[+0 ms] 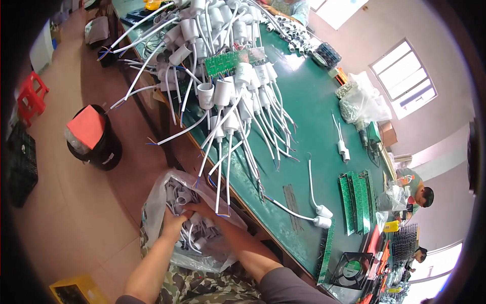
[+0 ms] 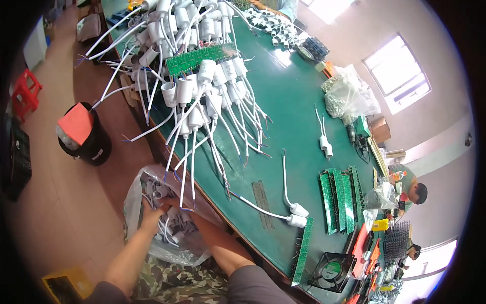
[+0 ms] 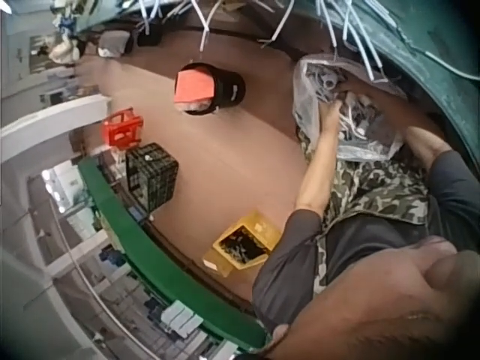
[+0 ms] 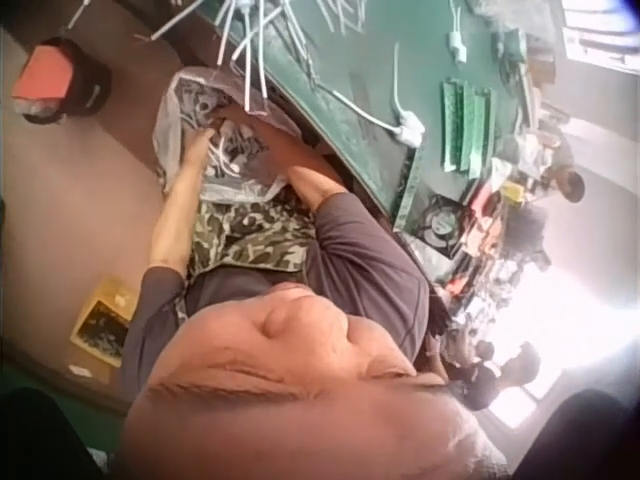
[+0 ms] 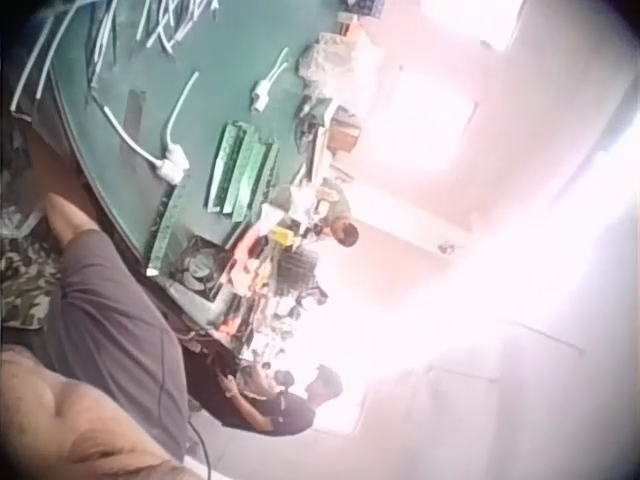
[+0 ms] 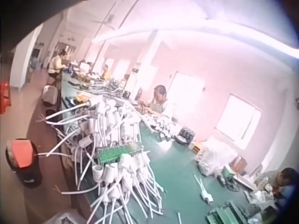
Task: The person solders wires onto a circuit board with a soldering gun, lifts a bag of wired sockets from the floor onto the table, and solders the wired sockets onto circuit boards.
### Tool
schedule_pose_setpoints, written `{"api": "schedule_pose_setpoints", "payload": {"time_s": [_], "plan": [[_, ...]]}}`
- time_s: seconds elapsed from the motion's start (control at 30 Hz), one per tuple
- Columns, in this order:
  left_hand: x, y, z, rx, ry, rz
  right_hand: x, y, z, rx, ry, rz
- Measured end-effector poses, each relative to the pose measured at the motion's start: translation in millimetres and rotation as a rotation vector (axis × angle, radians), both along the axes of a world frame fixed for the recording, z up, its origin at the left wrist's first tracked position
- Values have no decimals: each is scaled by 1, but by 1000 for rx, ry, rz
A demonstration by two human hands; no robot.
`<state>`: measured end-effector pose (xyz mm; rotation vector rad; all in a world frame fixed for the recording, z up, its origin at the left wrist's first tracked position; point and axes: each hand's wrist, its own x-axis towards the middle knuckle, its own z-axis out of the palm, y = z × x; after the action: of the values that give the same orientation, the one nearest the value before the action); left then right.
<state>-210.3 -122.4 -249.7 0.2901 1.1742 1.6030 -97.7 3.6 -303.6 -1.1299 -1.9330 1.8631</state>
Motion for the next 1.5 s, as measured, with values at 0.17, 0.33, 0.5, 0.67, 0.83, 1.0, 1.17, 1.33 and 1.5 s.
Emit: {"api": "schedule_pose_setpoints", "payload": {"time_s": [0.17, 0.33, 0.5, 0.67, 0.83, 1.0, 1.17, 1.33, 1.5], "plan": [[2, -21, 1, 20, -27, 78, -12, -19, 44, -267, -2, -45], [6, -31, 32, 26, -59, 122, -12, -16, 119, -89, -149, 147], [11, -34, 18, 23, -120, 165, -11, -16, 95, 76, -74, 97], [17, -28, 18, 47, -18, 126, 2, -15, 98, 55, -113, 44], [9, -34, -33, -143, 113, 68, -3, -30, 53, 17, -25, -7], [17, -36, -34, -228, 19, 109, -8, -32, 46, -29, -74, 123], [8, -53, -45, -533, 499, 8, -23, -42, 47, 224, -314, 217], [-6, -67, 72, -433, 895, -223, 20, -53, 72, 487, -269, 44], [-114, -76, 129, 157, 1233, 157, 75, -111, 167, 1022, -126, -346]]}}
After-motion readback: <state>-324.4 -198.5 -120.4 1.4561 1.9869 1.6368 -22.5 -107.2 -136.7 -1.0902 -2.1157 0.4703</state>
